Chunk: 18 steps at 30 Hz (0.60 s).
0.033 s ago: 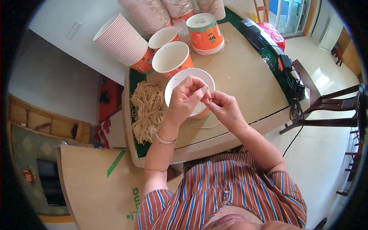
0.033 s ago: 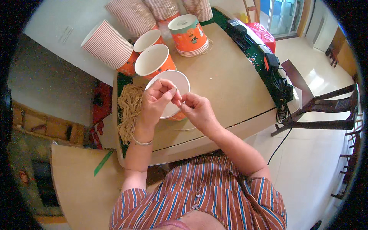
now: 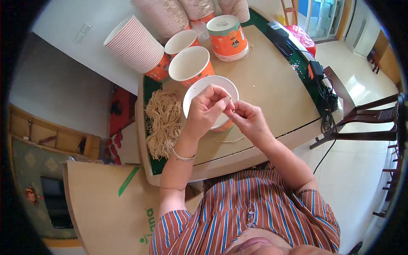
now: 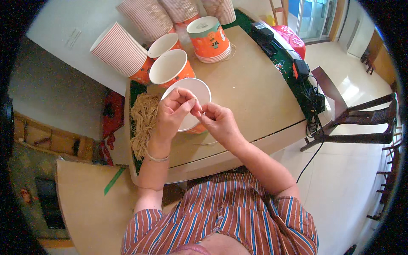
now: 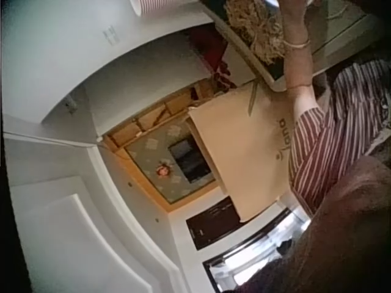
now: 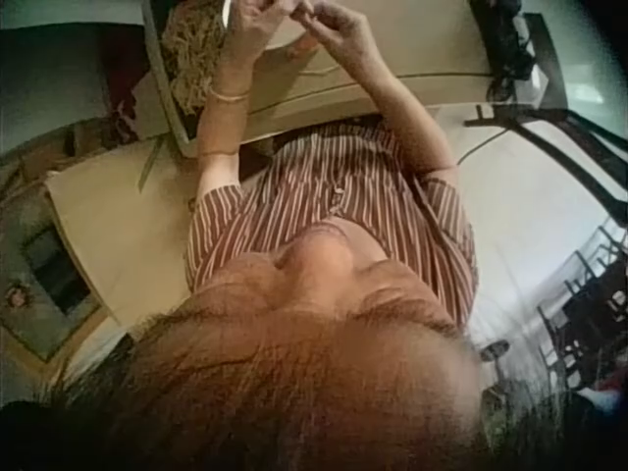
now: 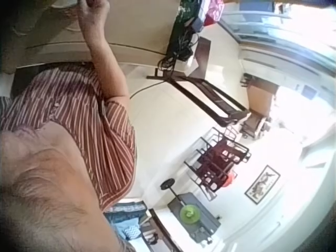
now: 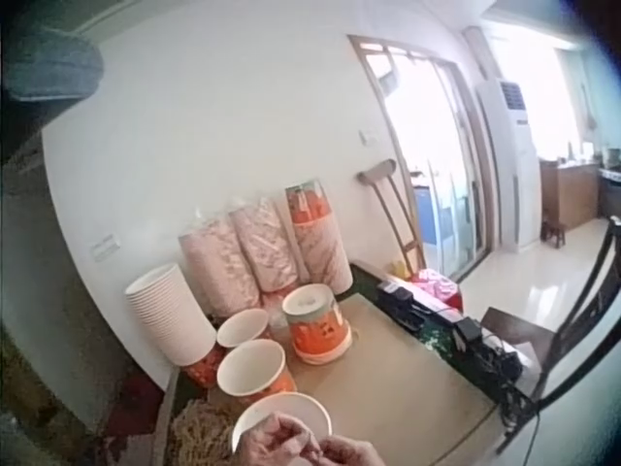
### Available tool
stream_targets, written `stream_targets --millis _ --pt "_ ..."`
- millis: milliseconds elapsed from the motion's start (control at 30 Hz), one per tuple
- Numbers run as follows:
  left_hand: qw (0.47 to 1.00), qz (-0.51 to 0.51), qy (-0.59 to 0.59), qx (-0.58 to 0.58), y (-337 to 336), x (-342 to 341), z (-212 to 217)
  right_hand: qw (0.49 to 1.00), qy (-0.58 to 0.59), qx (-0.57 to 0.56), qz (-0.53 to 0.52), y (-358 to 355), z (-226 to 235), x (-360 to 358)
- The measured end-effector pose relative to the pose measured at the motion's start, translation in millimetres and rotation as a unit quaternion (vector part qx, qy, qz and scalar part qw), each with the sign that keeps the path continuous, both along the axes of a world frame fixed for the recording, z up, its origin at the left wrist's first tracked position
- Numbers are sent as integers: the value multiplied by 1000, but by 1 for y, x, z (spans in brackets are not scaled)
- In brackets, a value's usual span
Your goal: Attaching pre-cut strings to the holes of paper cups for packaging.
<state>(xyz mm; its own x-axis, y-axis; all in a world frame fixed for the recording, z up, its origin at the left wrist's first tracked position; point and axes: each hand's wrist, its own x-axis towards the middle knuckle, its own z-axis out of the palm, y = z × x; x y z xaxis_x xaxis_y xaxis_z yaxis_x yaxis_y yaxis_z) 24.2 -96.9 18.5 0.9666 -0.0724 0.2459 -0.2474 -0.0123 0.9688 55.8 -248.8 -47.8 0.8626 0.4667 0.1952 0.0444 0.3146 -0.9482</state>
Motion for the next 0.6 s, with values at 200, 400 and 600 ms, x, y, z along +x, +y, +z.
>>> stream_targets --millis 200,400,600 --pt "990 110 -85 -15 7 -8 11 985 160 -16 57 -16 25 -5" --pt "988 -3 110 105 10 -23 -19 983 163 43 66 -17 22 -8" --pt "988 -4 44 151 3 -15 -16 990 116 49 65 -15 23 -3"
